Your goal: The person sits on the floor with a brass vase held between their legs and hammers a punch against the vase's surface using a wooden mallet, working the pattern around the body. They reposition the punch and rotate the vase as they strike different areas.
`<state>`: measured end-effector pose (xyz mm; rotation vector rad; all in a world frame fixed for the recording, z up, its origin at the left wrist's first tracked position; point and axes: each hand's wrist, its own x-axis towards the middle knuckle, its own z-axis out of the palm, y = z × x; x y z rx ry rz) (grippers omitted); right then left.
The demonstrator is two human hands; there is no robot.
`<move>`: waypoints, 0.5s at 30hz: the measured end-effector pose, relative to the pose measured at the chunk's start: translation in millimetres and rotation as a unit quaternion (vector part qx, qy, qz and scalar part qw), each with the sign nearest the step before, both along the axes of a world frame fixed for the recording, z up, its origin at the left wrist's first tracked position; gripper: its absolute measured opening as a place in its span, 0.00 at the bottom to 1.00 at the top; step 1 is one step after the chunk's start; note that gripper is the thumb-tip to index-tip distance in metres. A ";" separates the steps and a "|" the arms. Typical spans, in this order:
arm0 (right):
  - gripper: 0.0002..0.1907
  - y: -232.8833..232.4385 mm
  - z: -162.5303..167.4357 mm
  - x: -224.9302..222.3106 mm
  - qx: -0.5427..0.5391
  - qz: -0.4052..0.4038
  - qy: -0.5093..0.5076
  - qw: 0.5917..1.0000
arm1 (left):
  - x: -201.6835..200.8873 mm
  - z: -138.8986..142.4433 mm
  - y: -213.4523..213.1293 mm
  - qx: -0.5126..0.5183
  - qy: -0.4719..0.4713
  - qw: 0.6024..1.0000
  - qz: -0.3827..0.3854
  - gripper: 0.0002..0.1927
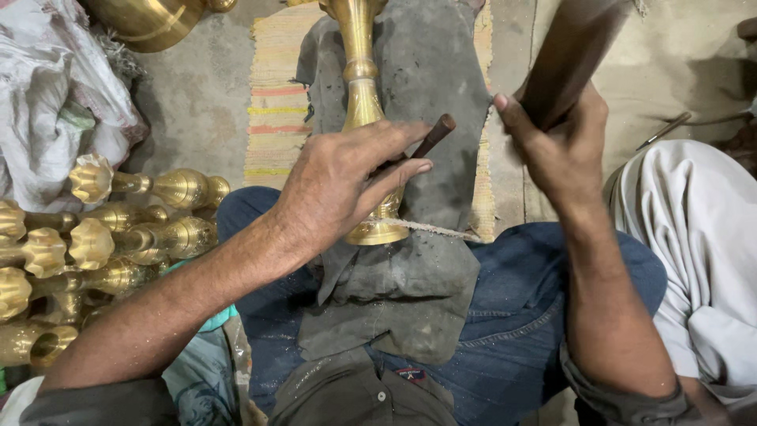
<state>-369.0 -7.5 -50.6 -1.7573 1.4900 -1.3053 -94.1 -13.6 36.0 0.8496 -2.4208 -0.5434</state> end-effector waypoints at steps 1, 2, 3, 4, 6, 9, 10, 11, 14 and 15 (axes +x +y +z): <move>0.07 0.2 0.5 -0.5 0.073 0.009 -0.052 0.996 | -0.1 0.5 0.5 0.002 0.001 1.000 -0.002 0.18; 0.08 0.2 1.1 -0.2 0.001 -0.005 0.028 1.000 | 0.1 1.2 0.2 0.000 0.001 1.000 -0.005 0.18; 0.09 -0.1 1.9 0.4 -0.072 -0.018 0.108 0.991 | 0.0 1.9 -0.6 -0.002 0.002 1.000 -0.009 0.18; 0.10 0.0 2.5 1.7 -0.141 -0.027 0.187 0.972 | -0.3 2.0 -0.4 0.001 -0.003 1.000 -0.007 0.18; 0.10 -0.8 3.5 5.0 0.067 -0.039 -0.053 0.996 | -1.0 2.2 -1.4 0.005 -0.014 1.000 -0.002 0.18; 0.09 -1.9 3.8 7.6 -0.059 -0.028 0.085 0.994 | -1.6 1.7 -2.5 0.005 -0.029 1.000 -0.001 0.15; 0.09 -2.4 3.2 7.8 -0.175 -0.019 0.211 0.961 | -1.3 1.7 -3.4 0.007 -0.027 1.000 -0.001 0.16; 0.09 -2.7 2.5 7.7 -0.076 -0.018 0.097 0.992 | -1.0 1.4 -3.3 0.013 -0.025 1.000 0.000 0.16; 0.09 -3.6 -1.6 6.9 0.025 -0.009 -0.013 1.000 | -0.5 0.6 -4.8 0.017 -0.035 0.999 -0.001 0.17; 0.10 -3.5 -3.0 6.6 -0.078 -0.008 0.109 0.991 | -0.3 0.3 -5.4 0.018 -0.041 0.999 -0.002 0.17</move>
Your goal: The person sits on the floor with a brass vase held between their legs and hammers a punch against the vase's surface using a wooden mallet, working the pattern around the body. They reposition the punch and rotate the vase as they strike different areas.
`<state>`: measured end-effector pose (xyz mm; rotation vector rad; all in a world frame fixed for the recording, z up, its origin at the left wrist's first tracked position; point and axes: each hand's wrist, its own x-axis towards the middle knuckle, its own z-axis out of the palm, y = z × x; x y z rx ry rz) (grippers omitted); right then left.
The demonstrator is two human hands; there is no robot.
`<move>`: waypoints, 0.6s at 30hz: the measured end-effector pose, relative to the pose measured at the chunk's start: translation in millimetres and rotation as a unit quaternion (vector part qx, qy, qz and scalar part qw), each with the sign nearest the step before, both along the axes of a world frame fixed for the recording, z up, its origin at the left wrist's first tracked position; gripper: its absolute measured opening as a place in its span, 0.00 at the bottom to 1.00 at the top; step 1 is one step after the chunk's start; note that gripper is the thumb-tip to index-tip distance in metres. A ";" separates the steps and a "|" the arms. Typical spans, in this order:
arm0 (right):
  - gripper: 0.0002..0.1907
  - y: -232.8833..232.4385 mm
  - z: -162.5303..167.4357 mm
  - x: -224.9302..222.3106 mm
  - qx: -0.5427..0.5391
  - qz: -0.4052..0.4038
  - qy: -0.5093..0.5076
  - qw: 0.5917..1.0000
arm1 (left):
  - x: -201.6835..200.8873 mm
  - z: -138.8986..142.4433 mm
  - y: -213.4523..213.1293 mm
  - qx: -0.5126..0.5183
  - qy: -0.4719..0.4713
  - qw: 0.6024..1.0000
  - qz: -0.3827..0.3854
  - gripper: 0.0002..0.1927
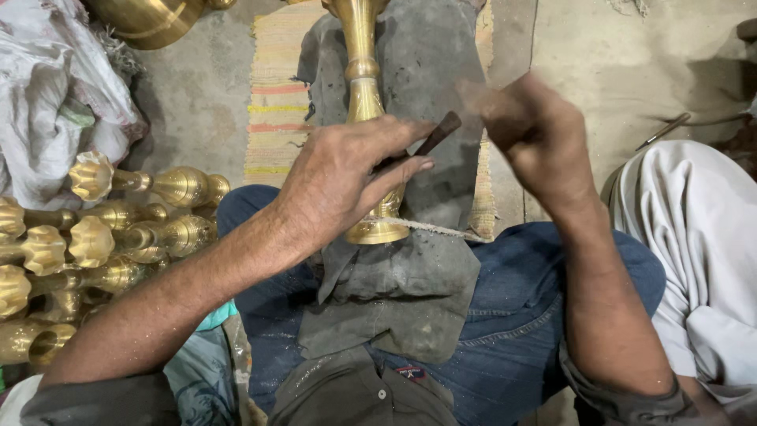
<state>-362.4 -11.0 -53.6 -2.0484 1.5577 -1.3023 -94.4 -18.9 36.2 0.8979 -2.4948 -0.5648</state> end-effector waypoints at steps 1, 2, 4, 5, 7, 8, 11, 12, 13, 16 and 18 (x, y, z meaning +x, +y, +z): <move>0.11 -0.3 -1.2 -0.5 -0.102 0.004 0.124 0.987 | 0.2 -0.3 -0.8 -0.009 0.007 1.000 -0.005 0.17; 0.10 -0.5 -2.3 -0.5 0.005 -0.010 -0.006 1.000 | 0.5 -0.6 -0.8 -0.017 0.013 1.000 -0.010 0.18; 0.11 -0.9 -4.1 -0.4 0.220 -0.030 -0.259 0.940 | 0.9 -1.4 -1.5 -0.020 0.014 1.000 -0.012 0.18; 0.10 -0.8 -4.8 -0.5 0.131 -0.026 -0.129 0.983 | 0.7 -2.0 -1.8 -0.014 0.008 1.000 -0.009 0.18; 0.09 -0.8 -6.3 -0.6 -0.053 -0.011 0.138 0.989 | 0.7 -2.5 -2.3 -0.017 0.013 1.000 -0.012 0.18; 0.09 -0.7 -7.1 -0.5 0.010 -0.018 0.028 0.999 | 0.9 -2.5 -2.1 -0.026 0.023 0.999 -0.015 0.19; 0.08 -0.1 -10.6 -0.7 0.064 -0.021 -0.090 0.994 | 0.8 -1.6 -2.1 -0.013 0.012 1.000 -0.007 0.19; 0.09 -0.6 -11.5 -1.5 -0.011 -0.013 0.013 1.000 | 0.7 -1.1 -2.1 -0.003 0.002 1.000 0.000 0.19; 0.10 -1.1 -12.5 -1.9 -0.087 -0.004 0.116 0.989 | 0.7 -0.4 -2.8 -0.007 0.004 1.000 -0.003 0.19; 0.11 -2.0 -15.5 -1.3 0.089 -0.007 -0.201 0.976 | 0.3 0.9 -3.3 -0.013 0.007 1.000 -0.006 0.19; 0.09 -2.4 -16.2 -1.2 -0.003 0.000 -0.005 1.000 | 0.0 1.0 -3.1 -0.017 0.007 1.000 -0.006 0.19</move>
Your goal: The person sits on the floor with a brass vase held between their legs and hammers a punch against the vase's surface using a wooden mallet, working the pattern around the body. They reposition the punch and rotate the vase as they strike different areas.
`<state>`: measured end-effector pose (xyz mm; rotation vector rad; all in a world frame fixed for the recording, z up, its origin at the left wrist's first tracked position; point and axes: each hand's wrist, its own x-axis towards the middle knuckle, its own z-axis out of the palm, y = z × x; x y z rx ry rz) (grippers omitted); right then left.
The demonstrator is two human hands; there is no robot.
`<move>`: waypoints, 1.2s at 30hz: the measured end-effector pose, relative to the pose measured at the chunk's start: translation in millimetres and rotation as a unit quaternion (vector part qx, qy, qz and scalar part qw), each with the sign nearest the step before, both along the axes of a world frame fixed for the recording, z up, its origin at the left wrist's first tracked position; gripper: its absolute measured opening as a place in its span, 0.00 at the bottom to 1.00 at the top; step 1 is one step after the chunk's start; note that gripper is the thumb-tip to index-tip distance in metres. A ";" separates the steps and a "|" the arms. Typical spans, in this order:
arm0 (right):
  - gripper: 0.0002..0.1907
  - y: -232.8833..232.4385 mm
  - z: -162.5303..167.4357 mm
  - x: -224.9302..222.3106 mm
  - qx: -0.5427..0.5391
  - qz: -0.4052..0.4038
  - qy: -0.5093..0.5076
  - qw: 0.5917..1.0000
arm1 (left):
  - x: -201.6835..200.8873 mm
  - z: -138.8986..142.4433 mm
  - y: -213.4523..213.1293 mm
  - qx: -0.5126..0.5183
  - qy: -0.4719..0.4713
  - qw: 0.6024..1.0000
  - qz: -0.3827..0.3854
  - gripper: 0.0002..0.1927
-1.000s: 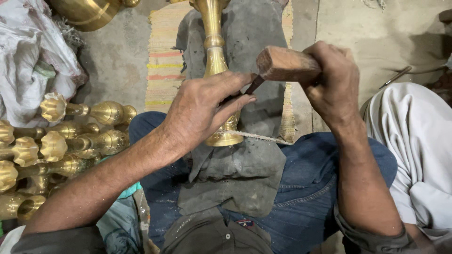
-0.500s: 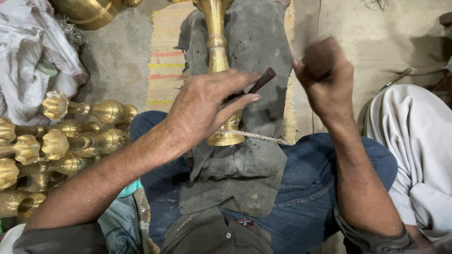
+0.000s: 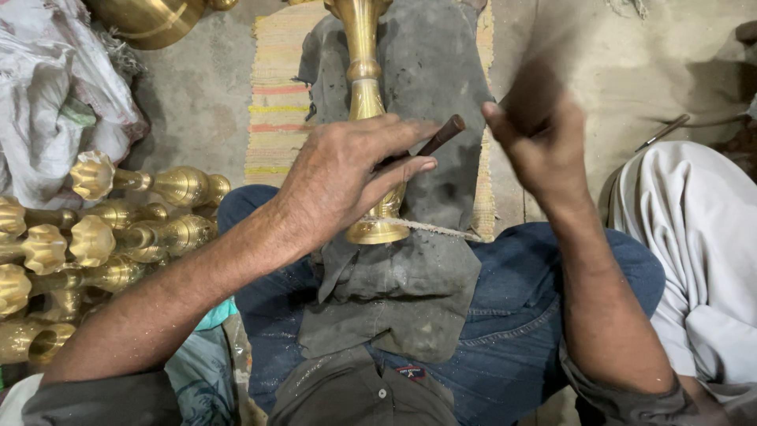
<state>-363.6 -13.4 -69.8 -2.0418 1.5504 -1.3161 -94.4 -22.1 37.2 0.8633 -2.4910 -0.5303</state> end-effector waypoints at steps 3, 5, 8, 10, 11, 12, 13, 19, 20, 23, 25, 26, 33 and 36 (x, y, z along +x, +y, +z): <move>0.09 0.8 0.1 0.7 0.014 -0.008 -0.077 0.997 | 0.0 -0.2 -0.7 0.011 -0.010 1.000 0.001 0.19; 0.10 1.3 0.7 1.3 0.020 -0.005 -0.096 0.995 | 0.5 0.0 -1.1 0.002 -0.003 1.000 -0.005 0.19; 0.10 1.1 1.5 1.8 0.000 -0.001 -0.021 1.000 | 0.7 0.0 -2.1 -0.006 -0.004 1.000 -0.004 0.18; 0.11 0.2 1.4 3.1 0.063 -0.027 -0.149 0.987 | 0.5 -0.3 -2.7 -0.003 -0.012 1.000 0.000 0.18; 0.10 -0.2 1.4 3.3 0.035 -0.011 -0.093 0.995 | 0.4 -0.5 -3.2 0.000 -0.019 1.000 0.002 0.18; 0.09 -0.4 1.4 3.4 0.010 0.005 -0.038 0.999 | 0.4 -0.9 -2.9 0.006 -0.025 1.000 0.004 0.19; 0.09 -0.4 1.2 3.7 -0.016 0.020 0.018 1.000 | 0.4 -1.4 -3.1 0.006 -0.025 1.000 0.003 0.19; 0.09 0.7 0.7 3.5 -0.032 0.014 0.015 0.999 | 1.5 -2.7 -3.0 -0.003 -0.005 1.000 -0.005 0.18; 0.09 0.6 0.2 3.5 -0.003 -0.009 -0.031 0.999 | 1.6 -2.5 -3.2 -0.002 -0.005 1.000 -0.007 0.18; 0.09 -0.4 -0.5 3.4 0.024 -0.033 -0.075 0.996 | 1.4 -0.5 -3.8 0.000 -0.010 1.000 -0.009 0.19; 0.08 -0.7 -0.6 2.7 -0.035 0.006 0.021 0.999 | 1.2 1.1 -3.4 0.004 -0.013 1.000 -0.009 0.19; 0.09 -1.0 -0.4 2.6 -0.012 -0.014 -0.021 1.000 | 1.1 2.1 -3.7 0.004 -0.015 1.000 -0.010 0.19; 0.09 1.0 0.7 4.5 0.028 -0.030 -0.069 0.997 | 0.2 4.5 -2.5 0.002 -0.025 1.000 -0.012 0.20; 0.09 1.7 -1.2 7.0 -0.025 0.017 -0.070 0.997 | 0.7 5.0 -3.3 0.020 -0.045 0.999 0.000 0.20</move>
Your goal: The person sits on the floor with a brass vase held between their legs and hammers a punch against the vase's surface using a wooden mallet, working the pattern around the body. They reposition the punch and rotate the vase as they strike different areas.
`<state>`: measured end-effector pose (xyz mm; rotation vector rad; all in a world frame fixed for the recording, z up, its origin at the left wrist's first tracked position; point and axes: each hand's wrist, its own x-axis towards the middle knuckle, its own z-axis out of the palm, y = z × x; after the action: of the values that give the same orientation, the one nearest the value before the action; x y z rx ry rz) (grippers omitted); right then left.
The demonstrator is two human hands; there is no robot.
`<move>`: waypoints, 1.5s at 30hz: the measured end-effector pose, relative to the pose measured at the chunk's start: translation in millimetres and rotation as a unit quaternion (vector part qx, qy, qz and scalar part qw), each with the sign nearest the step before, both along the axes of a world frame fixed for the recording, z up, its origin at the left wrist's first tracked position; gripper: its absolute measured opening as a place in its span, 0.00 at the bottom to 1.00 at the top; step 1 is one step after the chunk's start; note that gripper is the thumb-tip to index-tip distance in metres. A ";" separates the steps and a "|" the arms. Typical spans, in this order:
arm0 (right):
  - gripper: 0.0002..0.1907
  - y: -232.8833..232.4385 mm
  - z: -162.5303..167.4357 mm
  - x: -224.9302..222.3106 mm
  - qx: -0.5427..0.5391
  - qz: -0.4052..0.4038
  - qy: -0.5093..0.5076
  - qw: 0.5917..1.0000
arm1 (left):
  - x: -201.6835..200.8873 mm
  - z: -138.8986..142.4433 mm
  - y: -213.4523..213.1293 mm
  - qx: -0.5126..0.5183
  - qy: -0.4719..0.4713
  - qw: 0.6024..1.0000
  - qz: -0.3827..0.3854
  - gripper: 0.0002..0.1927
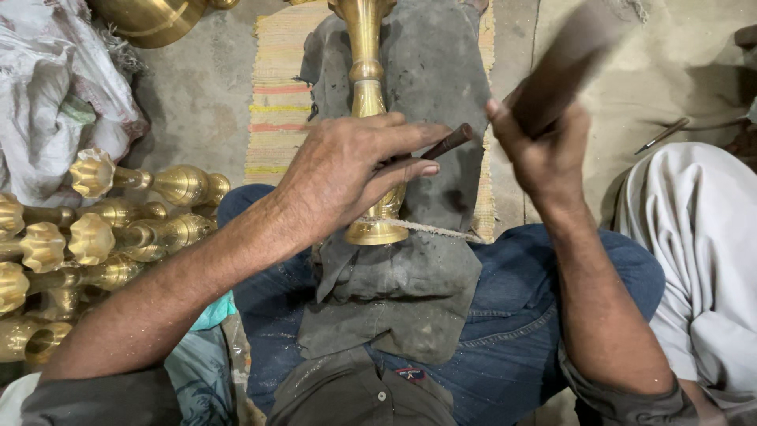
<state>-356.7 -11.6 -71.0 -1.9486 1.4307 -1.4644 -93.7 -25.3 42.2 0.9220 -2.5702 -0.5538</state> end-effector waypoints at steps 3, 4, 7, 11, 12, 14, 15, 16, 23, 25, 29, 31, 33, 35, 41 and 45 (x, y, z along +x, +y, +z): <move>0.11 -0.2 -3.4 -0.3 0.018 -0.026 -0.020 0.999 | 0.0 0.0 -0.6 -0.014 0.019 1.000 -0.013 0.20; 0.13 -0.4 -4.7 -1.1 0.050 -0.054 -0.043 0.996 | -0.1 -0.3 -0.8 -0.010 0.013 1.000 -0.012 0.20; 0.11 -1.7 -8.0 -4.8 -0.013 -0.015 0.009 1.000 | -0.4 -1.4 -0.5 -0.006 0.006 1.000 -0.011 0.21; 0.13 -1.5 -10.8 -5.6 0.011 -0.034 -0.011 0.999 | -0.2 -2.8 -1.4 -0.007 -0.004 1.000 -0.009 0.20; 0.11 -1.1 -10.9 -5.0 0.004 -0.011 -0.006 1.000 | 0.3 -2.8 -1.8 -0.002 -0.016 1.000 -0.005 0.21; 0.11 -0.6 -10.9 -3.4 0.005 -0.011 -0.009 1.000 | 0.7 -3.0 -2.9 -0.015 -0.002 1.000 -0.018 0.21; 0.12 -0.4 -10.7 -2.7 0.012 -0.031 -0.017 0.999 | 0.6 -3.2 -3.1 -0.022 0.005 0.999 -0.025 0.21; 0.14 -0.8 -10.4 -2.0 0.017 -0.053 -0.026 0.998 | 0.7 -3.2 -3.4 -0.015 -0.005 1.000 -0.020 0.20; 0.15 -3.5 -8.9 -4.9 -0.002 -0.025 -0.010 1.000 | 1.1 -2.2 -3.1 -0.018 -0.015 1.000 -0.018 0.20; 0.14 -2.8 -10.3 -5.1 0.010 -0.003 0.012 1.000 | 1.8 -1.2 -3.2 -0.016 -0.016 1.000 -0.019 0.20; 0.14 -1.5 -14.6 -1.9 -0.061 -0.031 -0.004 0.998 | 2.6 -0.1 -4.3 -0.027 -0.018 0.999 -0.025 0.20; 0.20 -1.8 -15.9 -0.6 -0.089 -0.038 -0.001 0.995 | 2.8 -0.7 -4.4 -0.031 -0.021 0.999 -0.028 0.20; 0.14 -2.0 -15.8 -0.9 -0.054 -0.025 -0.002 0.998 | 3.0 -1.8 -5.2 -0.040 -0.010 0.998 -0.036 0.20; 0.13 -1.8 -14.6 -2.2 -0.043 -0.010 -0.001 0.999 | 3.9 -3.0 -5.5 -0.036 -0.015 0.999 -0.035 0.20; 0.10 -1.0 -7.2 -1.8 -0.051 -0.029 0.017 0.998 | 6.7 -4.7 -5.6 -0.039 -0.003 0.998 -0.044 0.20; 0.10 -2.6 -4.1 2.1 -0.063 -0.024 0.003 0.998 | 6.7 -4.7 -6.2 -0.055 -0.016 0.997 -0.048 0.18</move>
<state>-354.6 -14.2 -75.1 -2.0055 1.4281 -1.6072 -87.0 -31.5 37.5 0.7803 -2.6547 -0.4223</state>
